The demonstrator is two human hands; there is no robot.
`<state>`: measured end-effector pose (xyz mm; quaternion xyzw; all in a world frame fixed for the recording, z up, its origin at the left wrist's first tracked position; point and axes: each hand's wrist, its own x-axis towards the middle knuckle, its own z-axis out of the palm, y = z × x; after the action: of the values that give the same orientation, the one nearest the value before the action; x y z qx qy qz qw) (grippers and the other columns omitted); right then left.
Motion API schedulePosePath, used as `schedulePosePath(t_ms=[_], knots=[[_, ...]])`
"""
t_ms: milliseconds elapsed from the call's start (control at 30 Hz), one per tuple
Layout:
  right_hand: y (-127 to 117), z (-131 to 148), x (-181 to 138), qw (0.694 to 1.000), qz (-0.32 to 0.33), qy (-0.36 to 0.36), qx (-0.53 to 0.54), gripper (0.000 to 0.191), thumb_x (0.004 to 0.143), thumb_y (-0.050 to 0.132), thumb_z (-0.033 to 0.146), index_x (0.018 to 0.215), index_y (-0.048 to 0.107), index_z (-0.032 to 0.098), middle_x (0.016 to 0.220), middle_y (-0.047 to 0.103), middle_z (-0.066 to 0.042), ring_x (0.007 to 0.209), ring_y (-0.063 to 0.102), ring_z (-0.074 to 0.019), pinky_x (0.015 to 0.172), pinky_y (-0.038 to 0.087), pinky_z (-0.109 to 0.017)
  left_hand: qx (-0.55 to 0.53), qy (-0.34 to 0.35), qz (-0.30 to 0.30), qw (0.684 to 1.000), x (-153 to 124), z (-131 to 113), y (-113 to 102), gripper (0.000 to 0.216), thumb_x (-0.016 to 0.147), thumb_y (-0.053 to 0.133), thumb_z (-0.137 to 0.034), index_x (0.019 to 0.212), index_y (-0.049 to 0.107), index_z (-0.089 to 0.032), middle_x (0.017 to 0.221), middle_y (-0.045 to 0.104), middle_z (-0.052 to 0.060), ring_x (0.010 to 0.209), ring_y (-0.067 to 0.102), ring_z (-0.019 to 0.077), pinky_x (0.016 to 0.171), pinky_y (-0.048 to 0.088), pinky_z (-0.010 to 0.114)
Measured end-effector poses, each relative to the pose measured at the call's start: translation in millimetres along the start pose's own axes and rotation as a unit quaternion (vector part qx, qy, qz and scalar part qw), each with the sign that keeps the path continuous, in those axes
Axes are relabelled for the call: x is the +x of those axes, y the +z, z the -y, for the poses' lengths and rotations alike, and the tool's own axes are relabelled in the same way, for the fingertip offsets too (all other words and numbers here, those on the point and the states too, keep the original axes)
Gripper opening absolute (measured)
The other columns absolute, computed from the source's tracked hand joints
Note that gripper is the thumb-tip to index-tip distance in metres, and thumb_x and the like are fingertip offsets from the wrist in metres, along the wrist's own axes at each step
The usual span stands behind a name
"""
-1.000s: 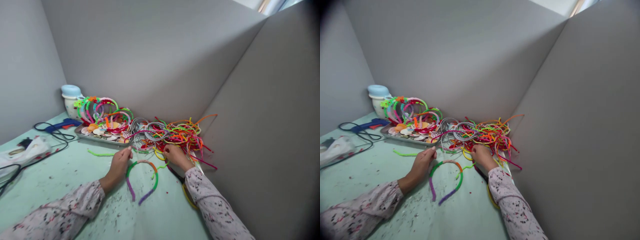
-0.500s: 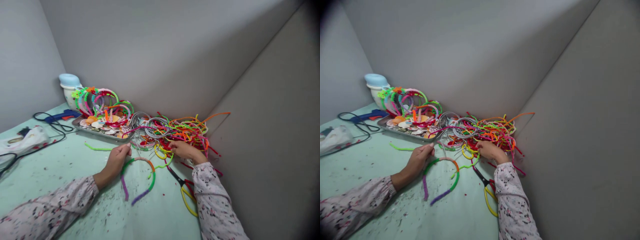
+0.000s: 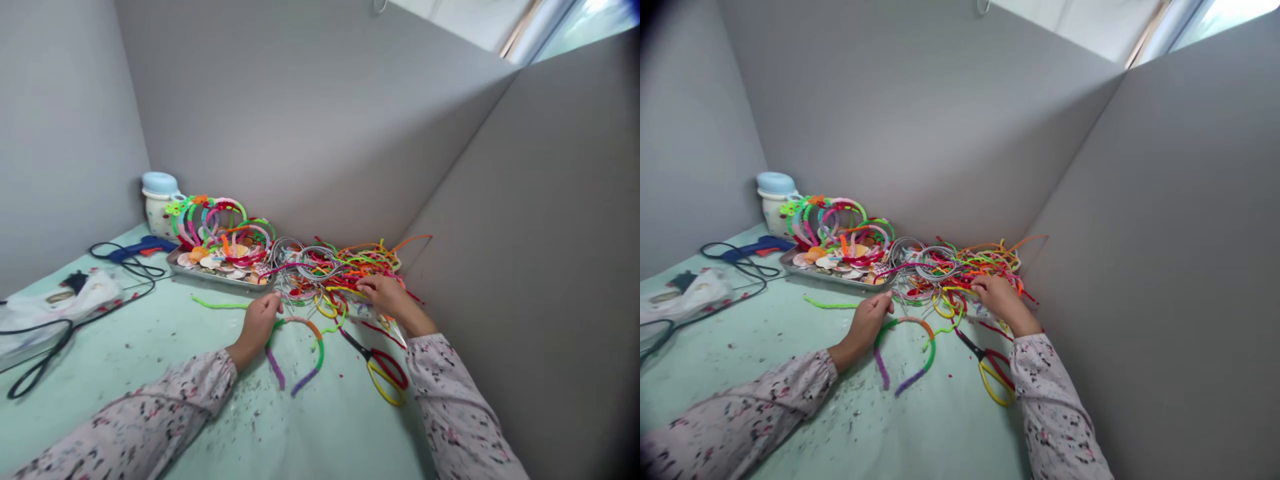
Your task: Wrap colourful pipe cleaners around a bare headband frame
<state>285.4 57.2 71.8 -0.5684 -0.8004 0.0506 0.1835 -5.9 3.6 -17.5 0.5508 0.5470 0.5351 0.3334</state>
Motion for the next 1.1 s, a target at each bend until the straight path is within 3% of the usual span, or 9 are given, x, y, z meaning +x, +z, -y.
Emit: schedulePosePath(t_ms=[333, 533, 700, 967, 1100], knots=[[-2.2, -4.8, -12.8, 0.99, -0.043, 0.059, 0.124, 0.02, 0.08, 0.049, 0.031, 0.073, 0.062, 0.018, 0.068, 0.063, 0.0, 0.061, 0.051, -0.0139, 0.058, 0.037, -0.025, 0.005, 0.022, 0.012, 1.0, -2.1, 0.3, -3.8, 0.04, 0.088, 0.038, -0.039, 0.058, 0.055, -0.018, 0.053, 0.05, -0.003, 0.057, 0.048, 0.0149, 0.056, 0.032, 0.025], [15.4, -9.4, -52.0, 0.966, -0.06, 0.117, 0.221, 0.024, 0.074, 0.057, 0.04, 0.079, 0.063, 0.018, 0.064, 0.063, 0.002, 0.055, 0.052, -0.0131, 0.055, 0.041, -0.025, 0.017, 0.035, 0.01, 0.999, -2.8, -0.1, -4.3, 0.041, 0.087, 0.038, -0.042, 0.057, 0.054, -0.018, 0.054, 0.053, -0.002, 0.058, 0.05, 0.0156, 0.057, 0.033, 0.025], [42.4, -7.2, -80.6, 0.944, -0.095, 0.142, 0.282, 0.028, 0.075, 0.056, 0.041, 0.088, 0.062, 0.017, 0.079, 0.07, -0.004, 0.071, 0.063, -0.0176, 0.066, 0.048, -0.03, 0.025, 0.043, 0.007, 0.999, -4.5, -2.6, -3.9, 0.041, 0.086, 0.038, -0.043, 0.058, 0.055, -0.019, 0.054, 0.052, -0.002, 0.057, 0.048, 0.0154, 0.056, 0.032, 0.025], [81.6, -4.7, -95.6, 0.941, -0.14, 0.144, 0.271, 0.021, 0.072, 0.048, 0.028, 0.08, 0.066, 0.019, 0.072, 0.067, -0.002, 0.059, 0.057, -0.0167, 0.057, 0.046, -0.029, 0.051, 0.05, 0.012, 0.997, -6.2, -4.2, -3.4, 0.04, 0.085, 0.037, -0.043, 0.059, 0.054, -0.019, 0.053, 0.05, -0.002, 0.057, 0.046, 0.0156, 0.055, 0.032, 0.025], [84.8, -0.7, -99.2, 0.951, -0.166, 0.107, 0.239, 0.018, 0.071, 0.047, 0.022, 0.071, 0.066, 0.021, 0.075, 0.067, -0.003, 0.072, 0.06, -0.0193, 0.069, 0.048, -0.031, 0.064, 0.05, 0.029, 0.996, -9.2, -5.4, -3.1, 0.039, 0.084, 0.039, -0.041, 0.058, 0.056, -0.018, 0.051, 0.048, -0.002, 0.055, 0.045, 0.0151, 0.053, 0.03, 0.024]])
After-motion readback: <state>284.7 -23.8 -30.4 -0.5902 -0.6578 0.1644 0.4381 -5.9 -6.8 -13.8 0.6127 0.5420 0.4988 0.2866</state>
